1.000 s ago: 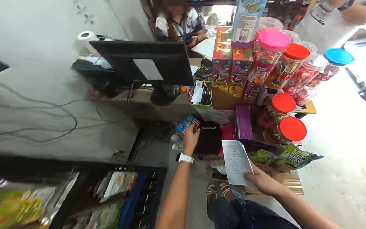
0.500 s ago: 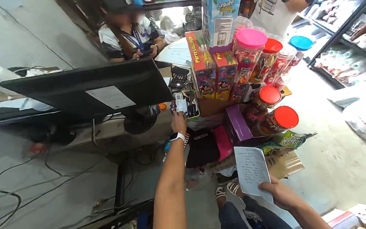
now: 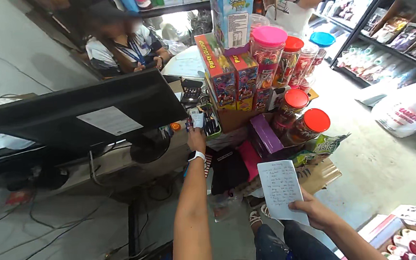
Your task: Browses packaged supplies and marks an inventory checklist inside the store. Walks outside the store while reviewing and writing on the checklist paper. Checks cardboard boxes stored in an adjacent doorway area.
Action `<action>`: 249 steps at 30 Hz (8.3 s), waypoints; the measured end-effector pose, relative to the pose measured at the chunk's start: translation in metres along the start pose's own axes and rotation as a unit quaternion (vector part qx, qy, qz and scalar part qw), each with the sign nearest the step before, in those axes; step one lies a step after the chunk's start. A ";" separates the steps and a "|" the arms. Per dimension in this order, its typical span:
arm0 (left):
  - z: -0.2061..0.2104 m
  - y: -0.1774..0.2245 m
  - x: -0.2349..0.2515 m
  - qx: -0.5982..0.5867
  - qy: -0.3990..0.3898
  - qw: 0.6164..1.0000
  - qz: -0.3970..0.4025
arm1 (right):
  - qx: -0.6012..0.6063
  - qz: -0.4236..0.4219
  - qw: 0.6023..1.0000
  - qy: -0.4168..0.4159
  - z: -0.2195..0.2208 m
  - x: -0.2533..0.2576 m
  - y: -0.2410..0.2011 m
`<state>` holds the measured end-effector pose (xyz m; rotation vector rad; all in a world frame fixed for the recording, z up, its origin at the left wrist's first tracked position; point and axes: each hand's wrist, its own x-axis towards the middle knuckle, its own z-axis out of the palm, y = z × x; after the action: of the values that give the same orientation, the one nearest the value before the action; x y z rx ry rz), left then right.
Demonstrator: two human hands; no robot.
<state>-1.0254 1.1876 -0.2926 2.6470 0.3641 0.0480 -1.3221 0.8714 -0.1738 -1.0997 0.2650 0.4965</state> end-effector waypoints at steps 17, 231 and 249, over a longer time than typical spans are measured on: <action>-0.076 0.130 -0.323 -0.140 0.047 0.841 0.520 | 0.214 -0.133 0.963 0.095 0.018 -0.020 -0.029; 0.221 0.868 -0.366 -0.520 -0.397 0.447 0.610 | 0.084 -0.344 0.906 0.234 -0.551 -0.200 -0.345; 0.289 0.986 -0.326 -0.503 -0.373 0.469 0.623 | 0.086 -0.350 0.911 0.203 -0.677 -0.160 -0.420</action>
<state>-1.0685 0.1287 -0.0949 0.9694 -1.4496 -0.3190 -1.2211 0.0717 -0.0701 -1.0346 0.2504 -0.3979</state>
